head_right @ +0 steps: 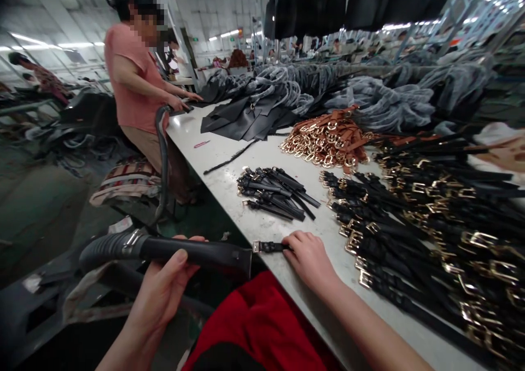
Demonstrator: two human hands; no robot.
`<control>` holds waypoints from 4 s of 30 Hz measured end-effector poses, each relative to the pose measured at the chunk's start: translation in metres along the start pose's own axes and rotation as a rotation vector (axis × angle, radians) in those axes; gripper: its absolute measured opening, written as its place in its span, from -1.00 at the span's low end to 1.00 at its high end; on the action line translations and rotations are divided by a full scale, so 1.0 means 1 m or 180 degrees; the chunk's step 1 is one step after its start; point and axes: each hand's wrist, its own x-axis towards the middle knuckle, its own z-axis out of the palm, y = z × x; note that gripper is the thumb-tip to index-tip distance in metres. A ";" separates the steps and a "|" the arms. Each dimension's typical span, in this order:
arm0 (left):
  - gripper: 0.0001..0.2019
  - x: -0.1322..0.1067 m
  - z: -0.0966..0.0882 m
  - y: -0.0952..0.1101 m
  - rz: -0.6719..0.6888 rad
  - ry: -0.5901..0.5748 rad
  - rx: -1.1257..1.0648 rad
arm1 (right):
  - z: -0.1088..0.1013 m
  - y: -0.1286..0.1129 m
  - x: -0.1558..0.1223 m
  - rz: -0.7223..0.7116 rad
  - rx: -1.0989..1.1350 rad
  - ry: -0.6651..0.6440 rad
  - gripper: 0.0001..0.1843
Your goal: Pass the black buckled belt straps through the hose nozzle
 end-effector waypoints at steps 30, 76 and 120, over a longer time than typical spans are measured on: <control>-0.67 0.029 0.062 -0.024 0.0151 -0.0819 0.0840 | 0.009 -0.002 -0.020 0.0276 0.0602 0.0117 -0.81; -0.67 0.025 0.028 -0.013 0.0347 -0.0411 0.0373 | 0.010 -0.005 -0.022 0.0228 0.0500 0.0123 -0.74; -0.73 0.036 0.089 -0.027 0.0703 -0.0893 0.1333 | 0.011 -0.006 -0.020 0.0418 0.0661 0.0248 -0.59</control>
